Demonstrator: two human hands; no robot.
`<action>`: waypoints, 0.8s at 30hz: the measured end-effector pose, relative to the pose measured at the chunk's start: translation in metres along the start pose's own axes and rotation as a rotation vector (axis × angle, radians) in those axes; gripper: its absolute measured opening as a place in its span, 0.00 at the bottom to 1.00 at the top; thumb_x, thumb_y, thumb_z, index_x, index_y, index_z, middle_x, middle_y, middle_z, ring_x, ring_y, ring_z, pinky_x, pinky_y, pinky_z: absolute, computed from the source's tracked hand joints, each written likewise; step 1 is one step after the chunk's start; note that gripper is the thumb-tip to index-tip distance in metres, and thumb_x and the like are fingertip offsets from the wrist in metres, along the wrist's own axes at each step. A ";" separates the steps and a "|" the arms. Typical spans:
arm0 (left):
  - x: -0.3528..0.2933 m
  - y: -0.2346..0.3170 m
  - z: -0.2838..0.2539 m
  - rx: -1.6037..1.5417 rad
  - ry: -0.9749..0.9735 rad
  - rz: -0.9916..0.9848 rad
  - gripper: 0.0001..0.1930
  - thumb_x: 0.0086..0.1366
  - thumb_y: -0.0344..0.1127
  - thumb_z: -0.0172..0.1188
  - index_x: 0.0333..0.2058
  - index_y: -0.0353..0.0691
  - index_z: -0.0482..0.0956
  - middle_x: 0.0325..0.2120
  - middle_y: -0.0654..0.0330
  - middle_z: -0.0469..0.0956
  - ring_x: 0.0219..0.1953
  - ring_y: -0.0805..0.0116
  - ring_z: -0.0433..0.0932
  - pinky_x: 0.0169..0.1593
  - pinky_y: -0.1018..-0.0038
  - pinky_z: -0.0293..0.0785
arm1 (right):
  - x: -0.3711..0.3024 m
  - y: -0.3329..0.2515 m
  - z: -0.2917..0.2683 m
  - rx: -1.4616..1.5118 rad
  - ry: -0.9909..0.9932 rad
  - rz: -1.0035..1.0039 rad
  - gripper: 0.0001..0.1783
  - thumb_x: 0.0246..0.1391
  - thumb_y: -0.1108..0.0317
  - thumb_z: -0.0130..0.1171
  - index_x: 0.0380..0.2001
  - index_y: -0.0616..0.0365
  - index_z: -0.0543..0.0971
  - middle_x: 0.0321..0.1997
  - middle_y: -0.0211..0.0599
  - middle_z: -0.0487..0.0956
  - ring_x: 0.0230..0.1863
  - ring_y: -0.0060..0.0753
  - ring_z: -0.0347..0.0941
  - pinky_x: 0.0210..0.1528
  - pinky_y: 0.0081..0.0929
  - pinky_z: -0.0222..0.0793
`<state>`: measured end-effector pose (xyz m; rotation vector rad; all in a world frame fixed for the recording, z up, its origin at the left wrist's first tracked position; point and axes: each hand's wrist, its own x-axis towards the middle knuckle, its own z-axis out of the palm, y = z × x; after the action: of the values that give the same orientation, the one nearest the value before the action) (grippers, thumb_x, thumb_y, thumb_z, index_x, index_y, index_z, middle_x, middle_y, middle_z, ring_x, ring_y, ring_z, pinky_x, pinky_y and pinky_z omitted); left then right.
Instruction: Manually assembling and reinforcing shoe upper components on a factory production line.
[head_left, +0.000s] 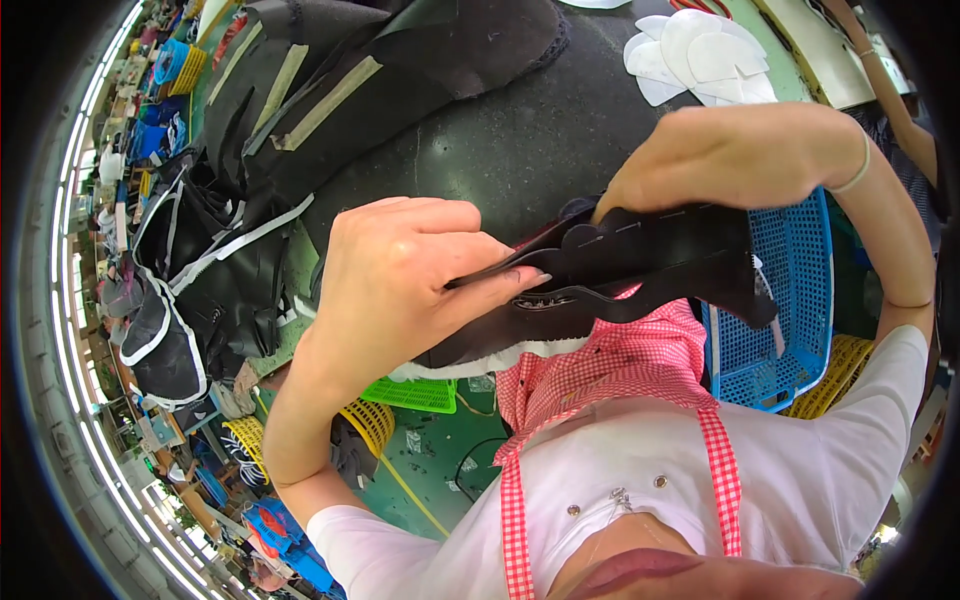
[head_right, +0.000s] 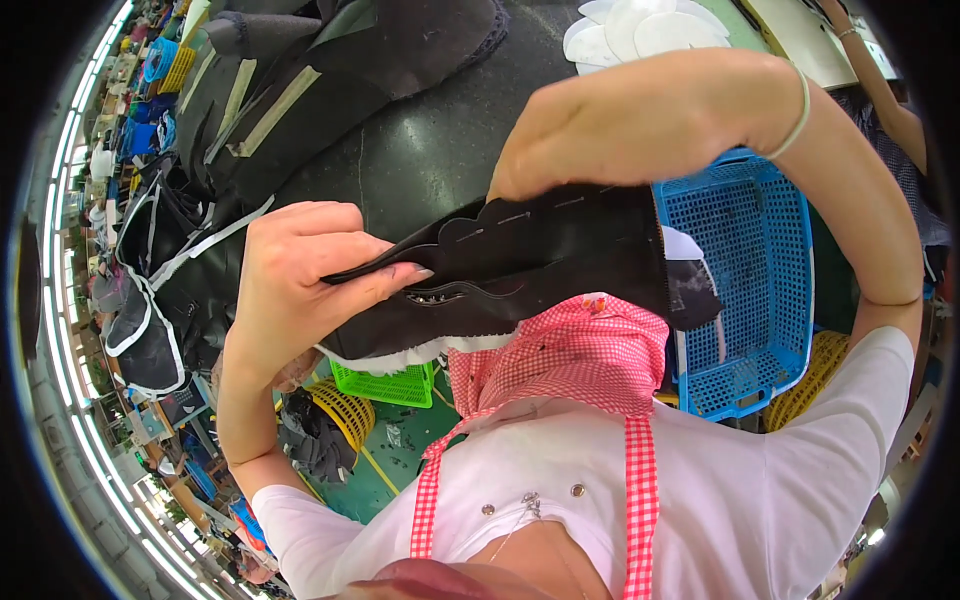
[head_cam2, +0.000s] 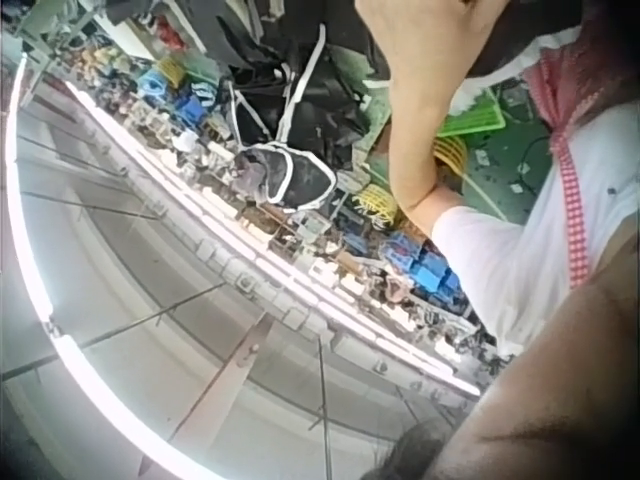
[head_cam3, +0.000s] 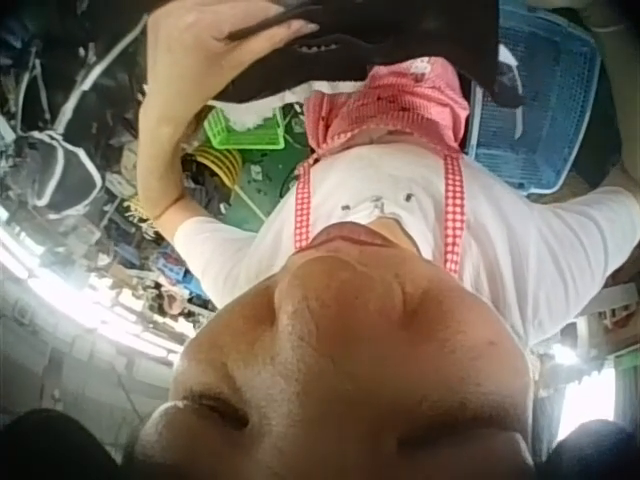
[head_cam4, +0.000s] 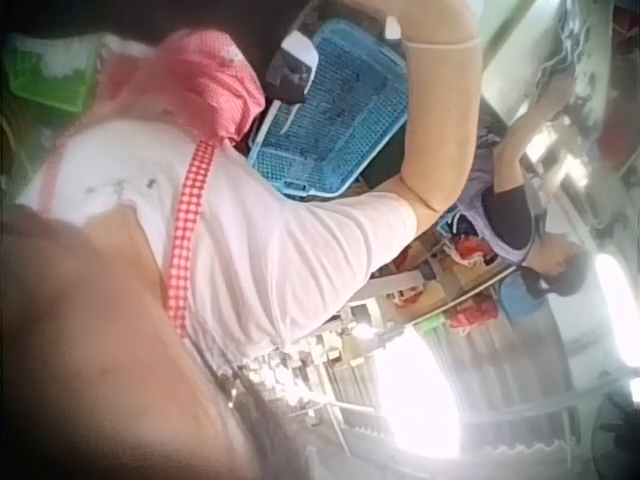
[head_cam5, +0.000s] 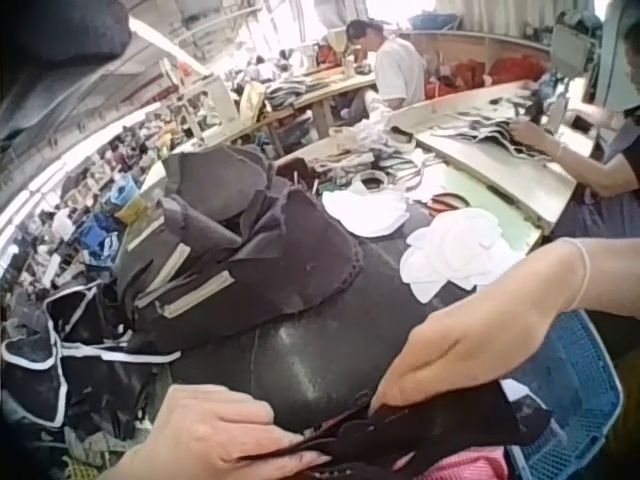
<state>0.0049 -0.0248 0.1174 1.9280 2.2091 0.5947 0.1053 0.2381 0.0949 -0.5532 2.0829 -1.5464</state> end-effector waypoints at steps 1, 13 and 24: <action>0.003 0.000 -0.001 0.001 0.001 0.004 0.09 0.50 0.41 0.72 0.22 0.44 0.83 0.14 0.65 0.69 0.17 0.64 0.73 0.21 0.70 0.66 | -0.002 -0.003 -0.001 -0.002 0.004 0.001 0.16 0.60 0.63 0.53 0.42 0.65 0.81 0.26 0.47 0.80 0.39 0.51 0.76 0.47 0.33 0.72; 0.003 0.002 -0.009 -0.063 -0.056 0.134 0.10 0.46 0.42 0.73 0.22 0.45 0.83 0.16 0.66 0.69 0.18 0.66 0.72 0.21 0.70 0.66 | 0.001 -0.032 0.000 -0.764 -0.009 0.503 0.11 0.52 0.65 0.56 0.27 0.60 0.83 0.28 0.42 0.81 0.34 0.48 0.76 0.40 0.40 0.70; -0.003 -0.006 -0.014 -0.303 -0.082 -0.010 0.09 0.48 0.35 0.74 0.28 0.40 0.87 0.15 0.64 0.71 0.16 0.69 0.70 0.20 0.73 0.62 | -0.005 -0.013 0.034 -0.483 0.265 -0.168 0.10 0.47 0.69 0.70 0.27 0.60 0.78 0.31 0.38 0.78 0.27 0.40 0.73 0.30 0.33 0.68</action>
<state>-0.0053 -0.0314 0.1278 1.7531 1.9481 0.7818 0.1302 0.2109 0.1000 -0.7389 2.7014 -1.2500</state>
